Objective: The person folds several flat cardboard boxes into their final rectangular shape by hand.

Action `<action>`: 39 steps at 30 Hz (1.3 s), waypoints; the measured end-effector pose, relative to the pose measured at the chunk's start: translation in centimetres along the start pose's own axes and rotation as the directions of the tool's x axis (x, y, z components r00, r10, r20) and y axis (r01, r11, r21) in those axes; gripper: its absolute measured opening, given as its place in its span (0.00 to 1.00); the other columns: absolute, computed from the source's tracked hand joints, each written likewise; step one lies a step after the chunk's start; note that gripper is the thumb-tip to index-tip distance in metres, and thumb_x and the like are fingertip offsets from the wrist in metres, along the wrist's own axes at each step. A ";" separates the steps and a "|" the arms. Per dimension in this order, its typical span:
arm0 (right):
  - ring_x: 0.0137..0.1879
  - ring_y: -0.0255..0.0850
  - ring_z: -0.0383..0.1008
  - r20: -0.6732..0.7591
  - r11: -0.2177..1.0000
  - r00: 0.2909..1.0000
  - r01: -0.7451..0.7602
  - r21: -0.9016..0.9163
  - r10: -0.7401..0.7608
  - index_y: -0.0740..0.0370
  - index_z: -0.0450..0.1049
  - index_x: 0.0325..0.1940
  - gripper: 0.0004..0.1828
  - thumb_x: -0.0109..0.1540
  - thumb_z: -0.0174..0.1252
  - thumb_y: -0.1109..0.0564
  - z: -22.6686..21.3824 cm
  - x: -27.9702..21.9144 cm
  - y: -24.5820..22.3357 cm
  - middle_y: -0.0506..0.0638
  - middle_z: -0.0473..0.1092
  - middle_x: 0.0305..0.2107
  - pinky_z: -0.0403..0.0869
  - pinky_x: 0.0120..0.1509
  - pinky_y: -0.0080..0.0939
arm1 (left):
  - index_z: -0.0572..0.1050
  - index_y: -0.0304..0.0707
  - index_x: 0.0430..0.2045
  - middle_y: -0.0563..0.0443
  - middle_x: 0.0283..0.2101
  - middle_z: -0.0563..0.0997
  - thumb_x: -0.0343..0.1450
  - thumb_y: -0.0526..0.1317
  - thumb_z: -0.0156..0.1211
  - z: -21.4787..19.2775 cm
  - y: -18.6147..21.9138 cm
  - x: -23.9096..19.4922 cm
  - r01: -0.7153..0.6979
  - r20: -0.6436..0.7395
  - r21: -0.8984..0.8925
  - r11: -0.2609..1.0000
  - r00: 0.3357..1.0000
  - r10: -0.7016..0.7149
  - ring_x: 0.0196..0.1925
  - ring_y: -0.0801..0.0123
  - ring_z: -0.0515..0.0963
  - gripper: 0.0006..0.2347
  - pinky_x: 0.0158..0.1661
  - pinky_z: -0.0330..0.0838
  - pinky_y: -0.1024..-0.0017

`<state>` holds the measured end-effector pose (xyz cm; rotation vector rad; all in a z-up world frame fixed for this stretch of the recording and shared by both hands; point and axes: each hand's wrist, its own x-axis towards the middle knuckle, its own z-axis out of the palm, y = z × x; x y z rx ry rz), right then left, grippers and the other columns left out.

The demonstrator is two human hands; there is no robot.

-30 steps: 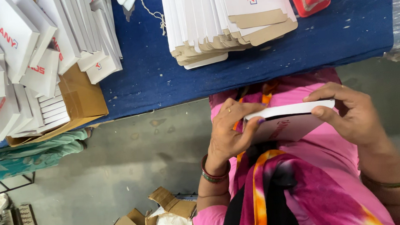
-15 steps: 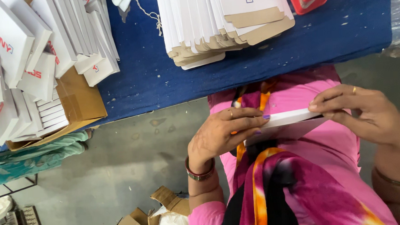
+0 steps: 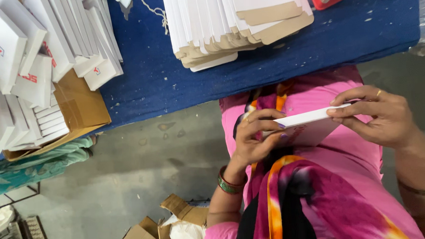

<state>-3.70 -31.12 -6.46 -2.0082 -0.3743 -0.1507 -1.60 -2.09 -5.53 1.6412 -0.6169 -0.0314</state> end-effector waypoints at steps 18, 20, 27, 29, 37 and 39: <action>0.42 0.25 0.73 -0.330 0.915 0.879 -0.237 0.326 0.345 0.61 0.75 0.49 0.14 0.73 0.53 0.48 -2.9 16.8 15.8 0.38 0.74 0.38 0.71 0.43 0.27 | 0.70 0.31 0.36 0.32 0.40 0.83 0.69 0.28 0.66 -1.3 1.5 -3.0 -0.250 -0.526 0.066 0.966 0.814 0.246 0.41 0.58 0.87 0.09 0.43 0.82 0.69; 0.40 0.30 0.73 -0.374 0.937 0.859 -0.322 0.137 0.350 0.64 0.78 0.46 0.13 0.75 0.56 0.52 -2.5 17.6 17.3 0.43 0.74 0.35 0.68 0.42 0.32 | 0.71 0.31 0.34 0.31 0.41 0.84 0.70 0.28 0.67 -1.6 1.4 -3.3 -0.250 -0.512 0.126 0.960 0.813 0.279 0.41 0.56 0.87 0.08 0.43 0.81 0.68; 0.42 0.29 0.76 -0.289 0.890 0.871 -0.288 0.354 0.397 0.62 0.79 0.41 0.03 0.69 0.61 0.61 -2.3 19.9 17.7 0.43 0.76 0.36 0.71 0.47 0.31 | 0.73 0.31 0.34 0.31 0.40 0.84 0.70 0.28 0.67 -2.2 0.6 -3.4 -0.255 -0.526 0.092 0.963 0.808 0.264 0.42 0.55 0.87 0.07 0.45 0.82 0.66; 0.41 0.28 0.77 -0.280 0.868 0.867 -0.282 0.408 0.413 0.60 0.79 0.41 0.02 0.67 0.61 0.63 -2.4 20.5 16.5 0.42 0.77 0.36 0.73 0.46 0.30 | 0.72 0.31 0.34 0.31 0.40 0.84 0.70 0.28 0.68 -2.2 0.4 -3.5 -0.276 -0.518 0.080 0.958 0.810 0.276 0.41 0.55 0.87 0.08 0.44 0.83 0.67; 0.34 0.30 0.65 -0.382 0.883 0.824 -0.272 0.382 0.419 0.61 0.74 0.37 0.08 0.70 0.62 0.60 -2.6 14.8 13.5 0.43 0.69 0.30 0.60 0.41 0.34 | 0.72 0.31 0.34 0.31 0.41 0.84 0.70 0.29 0.66 -3.5 -0.3 -5.0 -0.243 -0.545 0.091 0.966 0.799 0.253 0.41 0.57 0.87 0.07 0.43 0.81 0.68; 0.37 0.32 0.68 -0.346 0.849 0.801 -0.343 0.402 0.488 0.64 0.72 0.36 0.13 0.74 0.64 0.59 -1.7 12.6 14.7 0.47 0.71 0.31 0.66 0.47 0.35 | 0.71 0.32 0.35 0.32 0.41 0.84 0.71 0.29 0.66 -3.8 -0.8 -4.7 -0.253 -0.547 0.112 0.961 0.792 0.273 0.43 0.56 0.87 0.08 0.45 0.81 0.68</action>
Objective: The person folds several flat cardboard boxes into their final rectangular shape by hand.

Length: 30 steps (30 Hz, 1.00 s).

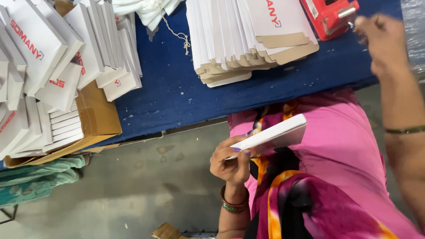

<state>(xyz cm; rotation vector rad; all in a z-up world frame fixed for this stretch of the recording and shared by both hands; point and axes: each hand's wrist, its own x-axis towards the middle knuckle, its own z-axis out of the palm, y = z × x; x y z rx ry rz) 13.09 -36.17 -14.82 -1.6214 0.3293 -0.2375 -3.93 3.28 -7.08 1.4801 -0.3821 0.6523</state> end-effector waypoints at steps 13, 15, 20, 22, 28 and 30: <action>0.48 0.39 0.73 0.203 0.779 0.971 -0.226 0.585 0.128 0.58 0.70 0.43 0.08 0.74 0.55 0.54 6.7 -6.1 2.0 0.49 0.71 0.39 0.75 0.58 0.42 | 0.72 0.32 0.35 0.30 0.40 0.84 0.69 0.27 0.67 1.0 -0.7 1.0 -0.018 -0.011 0.047 0.999 1.000 0.018 0.43 0.54 0.87 0.09 0.45 0.82 0.67; 0.47 0.41 0.72 0.284 0.785 0.959 -0.162 0.598 -0.018 0.61 0.69 0.44 0.07 0.75 0.54 0.57 6.5 -8.7 -1.5 0.52 0.72 0.40 0.74 0.57 0.43 | 0.71 0.31 0.35 0.30 0.41 0.83 0.69 0.26 0.67 1.2 -0.5 1.5 -0.011 0.003 0.051 0.999 1.000 0.011 0.45 0.53 0.87 0.09 0.45 0.82 0.66; 0.34 0.37 0.73 0.314 0.776 0.803 0.264 0.573 -0.506 0.63 0.74 0.46 0.05 0.66 0.59 0.66 4.3 -15.3 -10.5 0.49 0.75 0.29 0.77 0.43 0.42 | 0.69 0.32 0.35 0.32 0.41 0.84 0.69 0.27 0.68 2.6 -0.4 3.2 -0.111 0.054 0.101 0.989 0.993 0.106 0.43 0.51 0.88 0.10 0.43 0.84 0.66; 0.37 0.38 0.75 0.357 0.695 0.667 0.344 0.631 -0.654 0.62 0.74 0.49 0.08 0.65 0.62 0.65 5.1 -17.0 -11.8 0.51 0.75 0.33 0.79 0.43 0.41 | 0.68 0.32 0.36 0.34 0.41 0.84 0.69 0.27 0.68 3.5 -0.3 3.7 -0.192 0.070 0.162 0.968 0.981 0.183 0.42 0.51 0.89 0.11 0.41 0.86 0.66; 0.38 0.36 0.75 0.433 0.857 0.795 0.199 0.475 -0.425 0.65 0.73 0.50 0.07 0.68 0.59 0.64 8.2 -19.6 -9.1 0.53 0.73 0.34 0.77 0.42 0.34 | 0.67 0.38 0.38 0.39 0.42 0.82 0.68 0.28 0.71 6.0 0.2 3.8 -0.407 0.101 0.267 0.874 0.913 0.394 0.43 0.51 0.86 0.15 0.42 0.85 0.62; 0.38 0.35 0.75 0.413 0.863 0.819 0.184 0.470 -0.399 0.64 0.73 0.51 0.07 0.69 0.60 0.63 8.1 -20.0 -7.6 0.52 0.73 0.35 0.77 0.43 0.34 | 0.69 0.38 0.39 0.42 0.43 0.82 0.68 0.27 0.70 6.1 0.1 3.4 -0.436 0.159 0.302 0.848 0.900 0.406 0.44 0.52 0.86 0.14 0.42 0.84 0.62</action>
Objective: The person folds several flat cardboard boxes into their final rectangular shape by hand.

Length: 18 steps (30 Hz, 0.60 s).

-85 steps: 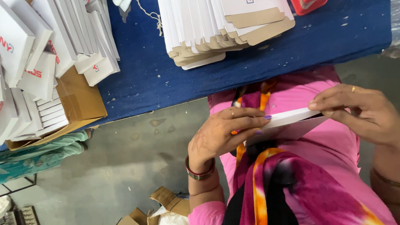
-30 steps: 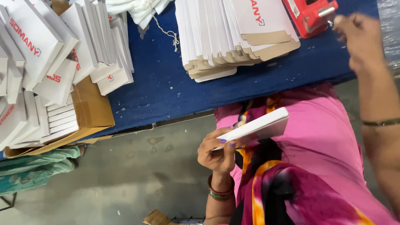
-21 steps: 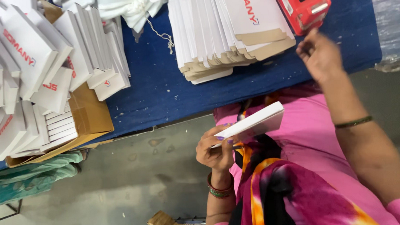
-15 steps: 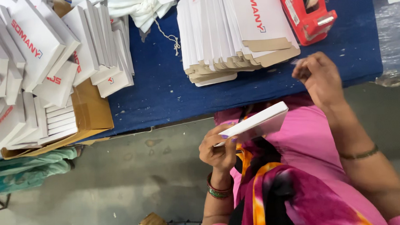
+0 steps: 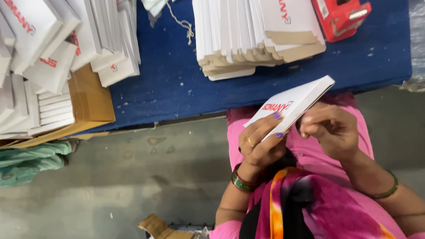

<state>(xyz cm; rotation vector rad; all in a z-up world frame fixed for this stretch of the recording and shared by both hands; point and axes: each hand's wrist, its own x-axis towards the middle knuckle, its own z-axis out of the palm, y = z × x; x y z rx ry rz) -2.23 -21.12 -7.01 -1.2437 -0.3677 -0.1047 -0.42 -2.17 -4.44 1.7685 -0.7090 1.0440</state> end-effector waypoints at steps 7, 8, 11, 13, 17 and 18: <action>0.37 0.32 0.73 -0.123 0.996 0.989 -0.084 -0.036 0.079 0.66 0.74 0.51 0.06 0.70 0.59 0.62 -0.3 -0.8 1.0 0.50 0.74 0.33 0.75 0.44 0.33 | 0.70 0.38 0.39 0.42 0.47 0.81 0.67 0.26 0.70 -0.6 0.6 0.2 -0.071 0.105 0.004 0.997 0.992 0.070 0.48 0.52 0.86 0.14 0.45 0.84 0.63; 0.36 0.32 0.73 -0.129 0.996 0.989 -0.080 -0.037 0.074 0.66 0.75 0.51 0.06 0.70 0.60 0.62 -0.1 -1.0 0.8 0.50 0.74 0.32 0.75 0.44 0.32 | 0.70 0.38 0.39 0.42 0.48 0.81 0.68 0.26 0.70 -0.7 0.7 0.1 -0.072 0.117 0.004 0.997 0.991 0.072 0.49 0.51 0.85 0.13 0.46 0.84 0.63; 0.40 0.33 0.73 -0.149 0.979 0.980 -0.153 -0.136 0.133 0.68 0.74 0.59 0.15 0.68 0.59 0.62 0.2 -0.7 -0.1 0.51 0.75 0.38 0.74 0.45 0.32 | 0.71 0.37 0.38 0.41 0.49 0.81 0.67 0.27 0.70 -0.9 0.6 -0.1 -0.090 0.136 -0.002 0.996 0.987 0.090 0.50 0.51 0.85 0.13 0.47 0.84 0.62; 0.40 0.34 0.73 -0.190 0.959 0.956 -0.249 -0.131 0.222 0.66 0.67 0.69 0.26 0.66 0.60 0.65 0.4 -0.2 -1.0 0.52 0.73 0.39 0.75 0.44 0.34 | 0.71 0.37 0.37 0.40 0.49 0.81 0.66 0.27 0.70 -0.7 0.3 -0.4 -0.114 0.131 -0.007 0.993 0.985 0.114 0.49 0.50 0.85 0.13 0.46 0.84 0.62; 0.56 0.37 0.76 -0.173 0.981 0.966 -0.191 0.026 0.192 0.57 0.42 0.82 0.48 0.64 0.60 0.69 1.3 0.8 -2.3 0.54 0.69 0.51 0.79 0.62 0.40 | 0.70 0.41 0.40 0.44 0.47 0.77 0.66 0.28 0.73 -0.2 0.6 -1.5 -0.118 0.110 -0.061 0.991 0.986 0.124 0.47 0.51 0.85 0.16 0.42 0.83 0.63; 0.55 0.37 0.76 -0.171 0.975 0.960 -0.224 0.008 0.222 0.54 0.38 0.83 0.51 0.63 0.60 0.70 1.6 1.3 -2.5 0.55 0.70 0.51 0.78 0.60 0.39 | 0.69 0.42 0.41 0.46 0.46 0.75 0.67 0.28 0.74 0.1 0.6 -1.7 -0.112 0.087 -0.066 0.992 0.989 0.118 0.47 0.52 0.84 0.17 0.42 0.83 0.63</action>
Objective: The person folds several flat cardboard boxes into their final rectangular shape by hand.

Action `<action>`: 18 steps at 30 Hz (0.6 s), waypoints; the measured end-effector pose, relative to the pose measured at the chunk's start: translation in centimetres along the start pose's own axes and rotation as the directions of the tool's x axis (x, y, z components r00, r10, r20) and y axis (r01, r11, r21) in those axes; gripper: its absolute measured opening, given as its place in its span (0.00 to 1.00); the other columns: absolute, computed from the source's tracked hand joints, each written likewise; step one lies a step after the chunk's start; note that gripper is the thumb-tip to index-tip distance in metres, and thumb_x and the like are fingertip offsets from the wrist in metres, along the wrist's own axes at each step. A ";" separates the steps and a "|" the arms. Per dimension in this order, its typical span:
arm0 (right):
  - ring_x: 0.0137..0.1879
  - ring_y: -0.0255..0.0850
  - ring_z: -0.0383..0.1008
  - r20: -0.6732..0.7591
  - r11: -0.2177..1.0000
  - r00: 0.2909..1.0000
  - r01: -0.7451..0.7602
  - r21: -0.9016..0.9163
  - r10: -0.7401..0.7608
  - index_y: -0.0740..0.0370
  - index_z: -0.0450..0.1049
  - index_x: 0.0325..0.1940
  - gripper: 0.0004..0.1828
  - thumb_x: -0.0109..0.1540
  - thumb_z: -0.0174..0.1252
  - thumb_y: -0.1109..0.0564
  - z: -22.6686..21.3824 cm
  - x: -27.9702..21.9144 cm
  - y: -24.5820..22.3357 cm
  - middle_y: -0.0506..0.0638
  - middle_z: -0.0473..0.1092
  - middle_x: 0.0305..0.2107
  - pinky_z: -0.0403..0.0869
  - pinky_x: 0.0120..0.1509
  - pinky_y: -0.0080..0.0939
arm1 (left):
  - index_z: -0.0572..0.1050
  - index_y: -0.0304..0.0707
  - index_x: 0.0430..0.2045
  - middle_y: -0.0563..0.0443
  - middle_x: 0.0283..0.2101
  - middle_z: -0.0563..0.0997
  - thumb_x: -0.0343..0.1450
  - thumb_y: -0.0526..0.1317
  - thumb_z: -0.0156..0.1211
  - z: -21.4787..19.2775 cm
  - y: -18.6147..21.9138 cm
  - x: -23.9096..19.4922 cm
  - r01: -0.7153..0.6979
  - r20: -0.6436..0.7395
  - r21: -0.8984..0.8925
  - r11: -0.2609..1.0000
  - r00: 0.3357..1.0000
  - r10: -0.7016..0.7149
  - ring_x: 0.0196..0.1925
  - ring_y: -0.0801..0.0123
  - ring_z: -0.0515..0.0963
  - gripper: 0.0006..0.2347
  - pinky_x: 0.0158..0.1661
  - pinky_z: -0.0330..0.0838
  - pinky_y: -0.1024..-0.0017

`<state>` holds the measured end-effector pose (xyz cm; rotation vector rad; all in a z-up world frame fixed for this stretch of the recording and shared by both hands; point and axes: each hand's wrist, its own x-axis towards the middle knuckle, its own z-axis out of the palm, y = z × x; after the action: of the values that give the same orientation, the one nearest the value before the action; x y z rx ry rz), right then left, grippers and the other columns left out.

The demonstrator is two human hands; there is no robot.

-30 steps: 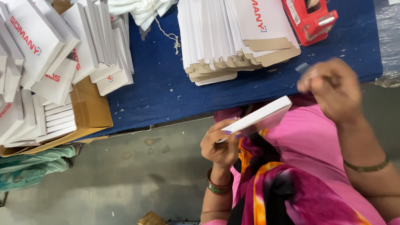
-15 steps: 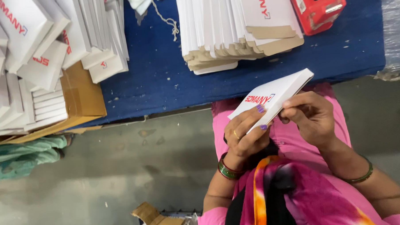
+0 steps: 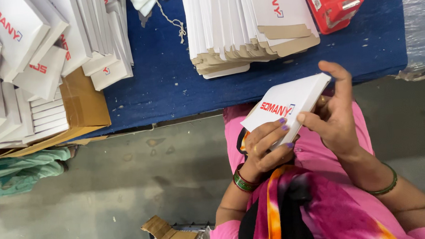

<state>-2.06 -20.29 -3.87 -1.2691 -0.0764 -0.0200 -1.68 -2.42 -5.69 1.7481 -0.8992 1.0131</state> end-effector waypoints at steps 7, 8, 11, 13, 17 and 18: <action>0.54 0.37 0.76 0.033 0.996 0.996 -0.080 -0.034 0.081 0.49 0.32 0.84 0.59 0.60 0.59 0.71 2.1 1.7 -1.7 0.56 0.71 0.52 0.78 0.59 0.40 | 0.69 0.52 0.52 0.47 0.50 0.71 0.65 0.29 0.75 -1.2 -1.8 -0.3 -0.117 0.080 0.044 0.992 0.990 0.113 0.43 0.54 0.81 0.25 0.44 0.82 0.61; 0.55 0.37 0.76 0.041 0.997 0.996 -0.079 -0.021 0.080 0.49 0.32 0.84 0.59 0.60 0.60 0.71 2.2 1.8 -1.7 0.55 0.70 0.53 0.78 0.60 0.40 | 0.69 0.52 0.53 0.47 0.51 0.72 0.65 0.28 0.74 -1.5 -2.1 -0.2 -0.116 0.095 0.033 0.993 0.989 0.112 0.43 0.55 0.81 0.26 0.44 0.82 0.62; 0.51 0.35 0.75 0.056 0.996 0.995 -0.079 -0.030 0.081 0.49 0.33 0.85 0.59 0.60 0.62 0.70 2.5 2.2 -1.1 0.54 0.70 0.50 0.77 0.57 0.38 | 0.70 0.46 0.52 0.44 0.54 0.76 0.63 0.26 0.70 -2.2 -2.6 0.2 -0.033 0.133 0.032 0.999 0.991 0.028 0.42 0.55 0.80 0.25 0.43 0.79 0.62; 0.48 0.34 0.75 0.077 0.996 0.994 -0.076 -0.038 0.079 0.48 0.32 0.85 0.59 0.61 0.64 0.67 2.4 2.5 -0.1 0.53 0.71 0.46 0.77 0.54 0.36 | 0.71 0.35 0.49 0.39 0.54 0.78 0.61 0.25 0.66 -2.5 -2.5 0.3 0.132 0.149 0.068 0.989 0.979 -0.141 0.41 0.53 0.81 0.21 0.41 0.77 0.63; 0.35 0.30 0.72 0.069 0.994 0.996 -0.054 -0.096 0.061 0.48 0.37 0.85 0.60 0.59 0.70 0.59 2.2 3.7 3.1 0.49 0.73 0.37 0.73 0.39 0.30 | 0.72 0.29 0.51 0.41 0.49 0.84 0.62 0.23 0.57 -3.2 -2.7 0.4 0.472 -0.002 -0.183 0.862 0.877 -0.480 0.38 0.64 0.80 0.21 0.45 0.75 0.70; 0.35 0.30 0.68 0.037 0.969 0.997 -0.063 -0.237 0.074 0.51 0.45 0.81 0.56 0.57 0.72 0.58 2.1 4.1 4.0 0.48 0.71 0.38 0.70 0.38 0.31 | 0.72 0.29 0.52 0.39 0.48 0.84 0.63 0.23 0.54 -3.3 -2.9 0.3 0.516 -0.013 -0.300 0.802 0.839 -0.544 0.38 0.65 0.79 0.21 0.44 0.75 0.71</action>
<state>2.16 -17.01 -6.75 -1.5095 -0.0712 0.0616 0.19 1.60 -5.50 1.5544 -0.4162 0.5552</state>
